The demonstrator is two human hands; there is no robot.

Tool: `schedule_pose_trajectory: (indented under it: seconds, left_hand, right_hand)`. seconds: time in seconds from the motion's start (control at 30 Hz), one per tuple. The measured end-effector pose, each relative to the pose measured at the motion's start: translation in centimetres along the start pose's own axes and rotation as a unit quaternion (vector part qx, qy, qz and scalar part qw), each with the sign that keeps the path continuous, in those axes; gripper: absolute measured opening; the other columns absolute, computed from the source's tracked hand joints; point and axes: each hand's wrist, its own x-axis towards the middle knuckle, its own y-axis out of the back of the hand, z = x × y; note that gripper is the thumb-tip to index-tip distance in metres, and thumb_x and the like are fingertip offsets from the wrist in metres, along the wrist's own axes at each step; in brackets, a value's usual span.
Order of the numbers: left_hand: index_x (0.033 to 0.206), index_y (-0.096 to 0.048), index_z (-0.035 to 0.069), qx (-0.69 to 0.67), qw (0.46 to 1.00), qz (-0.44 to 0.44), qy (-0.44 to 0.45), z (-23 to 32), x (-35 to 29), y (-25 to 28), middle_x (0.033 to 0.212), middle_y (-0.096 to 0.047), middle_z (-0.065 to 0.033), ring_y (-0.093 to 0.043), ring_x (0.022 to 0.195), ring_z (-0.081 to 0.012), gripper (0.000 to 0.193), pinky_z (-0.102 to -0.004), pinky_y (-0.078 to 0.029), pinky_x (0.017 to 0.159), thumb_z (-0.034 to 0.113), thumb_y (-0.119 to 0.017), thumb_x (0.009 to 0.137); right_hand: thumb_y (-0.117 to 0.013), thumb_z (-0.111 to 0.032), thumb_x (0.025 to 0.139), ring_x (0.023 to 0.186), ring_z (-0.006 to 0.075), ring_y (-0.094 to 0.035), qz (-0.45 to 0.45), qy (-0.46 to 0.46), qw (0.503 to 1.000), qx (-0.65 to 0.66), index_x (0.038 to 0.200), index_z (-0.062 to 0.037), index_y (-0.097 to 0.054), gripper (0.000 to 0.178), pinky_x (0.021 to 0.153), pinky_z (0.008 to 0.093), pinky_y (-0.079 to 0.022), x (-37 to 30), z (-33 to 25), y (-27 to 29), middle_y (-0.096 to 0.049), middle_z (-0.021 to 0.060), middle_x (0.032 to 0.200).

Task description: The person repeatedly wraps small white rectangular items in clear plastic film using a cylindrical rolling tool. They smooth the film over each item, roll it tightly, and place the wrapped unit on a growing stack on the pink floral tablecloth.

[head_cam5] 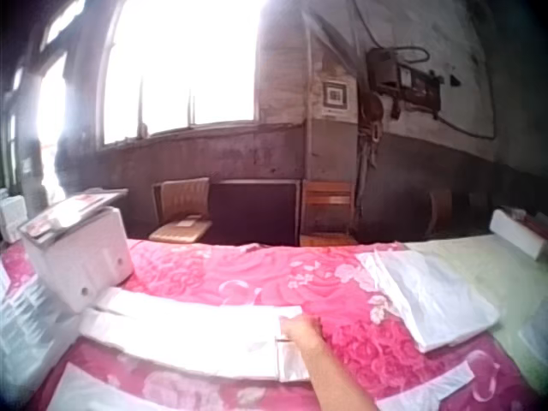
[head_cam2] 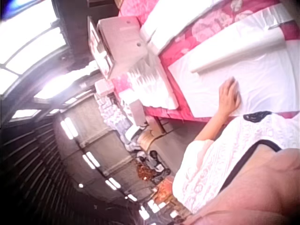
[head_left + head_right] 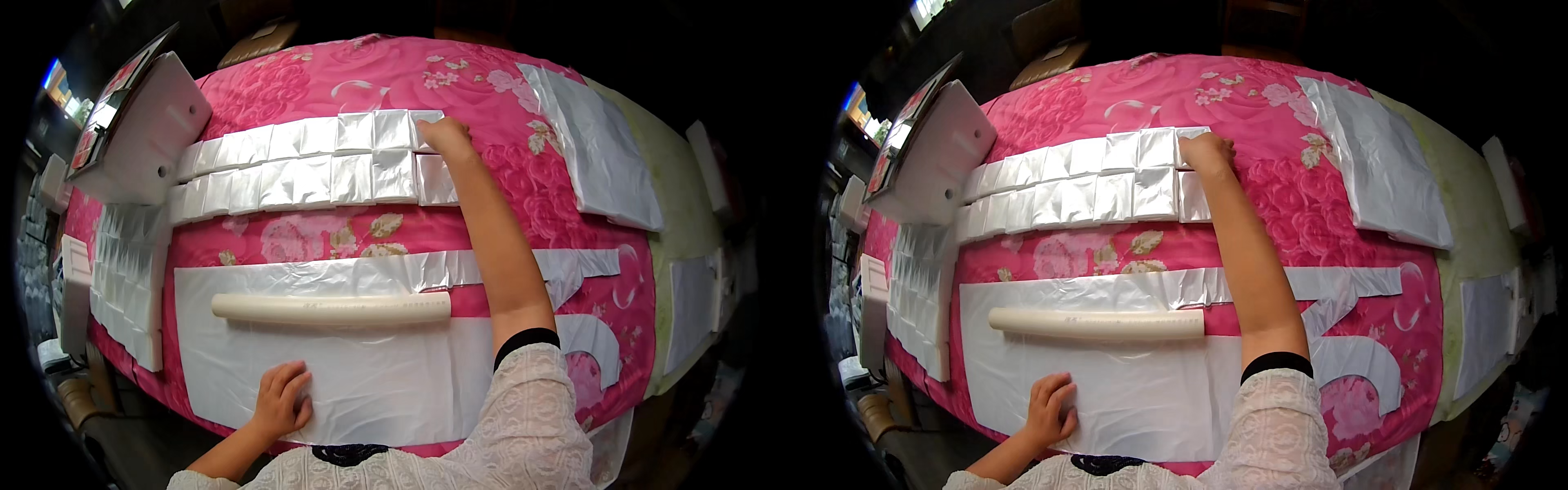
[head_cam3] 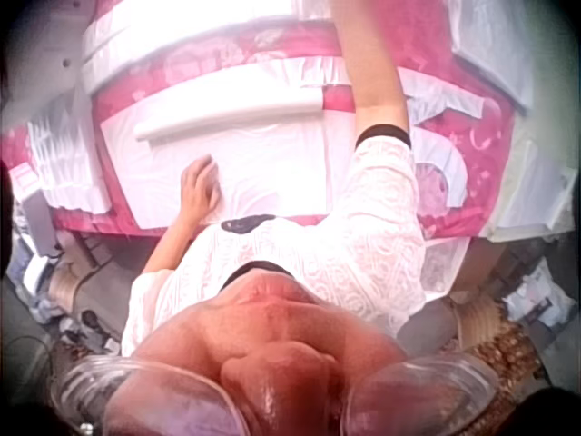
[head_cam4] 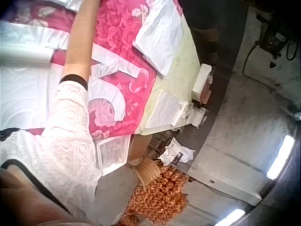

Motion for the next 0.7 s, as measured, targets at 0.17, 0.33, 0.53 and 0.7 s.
schedule_pose_trajectory:
  seconds: [0.17, 0.33, 0.53, 0.7]
  left_hand:
    - [0.109, -0.054, 0.002, -0.008, 1.0, 0.012, -0.012, 0.2, 0.2, 0.2, 0.118, -0.051, -0.0161, -0.05, 0.105, -0.0328, 0.047, -0.0413, -0.04, 0.09, 0.008, -0.062, 0.063]
    - [0.109, -0.053, 0.002, -0.019, 0.999, 0.024, -0.014, 0.0, 0.2, 0.0, 0.119, -0.051, -0.0159, -0.049, 0.106, -0.0333, 0.048, -0.0412, -0.04, 0.091, 0.007, -0.062, 0.063]
    - [0.11, -0.053, 0.003, -0.086, 0.994, 0.062, -0.033, -0.3, 0.0, 0.1, 0.121, -0.05, -0.0155, -0.048, 0.108, -0.0344, 0.044, -0.0424, -0.039, 0.093, 0.008, -0.062, 0.067]
    - [0.115, -0.05, 0.001, -0.09, 0.993, 0.07, -0.038, -0.6, -1.0, 1.2, 0.127, -0.046, -0.017, -0.045, 0.113, -0.0364, 0.047, -0.043, -0.036, 0.096, 0.009, -0.063, 0.071]
  right_hand:
    - [-0.061, -0.048, 0.076, 0.117, 0.0368, -0.045, 0.102, 0.051, 0.992, -0.05, 0.114, 0.0008, -0.057, 0.062, 0.096, 0.0422, -0.037, -1.7, 1.0, 0.3, -0.051, 0.0241, 0.121]
    - [-0.063, -0.028, 0.078, 0.108, 0.0338, -0.048, 0.123, 0.373, 0.915, 0.091, 0.112, -0.0019, -0.057, 0.043, 0.093, 0.0399, -0.039, -9.8, 5.4, 0.6, -0.056, 0.0181, 0.113]
    - [-0.068, -0.019, 0.075, 0.097, 0.0304, -0.052, -0.038, 0.527, 0.848, -0.052, 0.116, -0.0042, -0.056, 0.046, 0.088, 0.0393, -0.041, -25.2, 12.6, -1.3, -0.056, 0.0118, 0.108]
    - [-0.065, -0.018, 0.078, 0.099, 0.0322, -0.052, -0.108, 0.346, 0.928, -0.091, 0.123, -0.0015, -0.049, 0.051, 0.086, 0.0399, -0.043, -33.7, 15.1, -1.4, -0.055, 0.0152, 0.11]
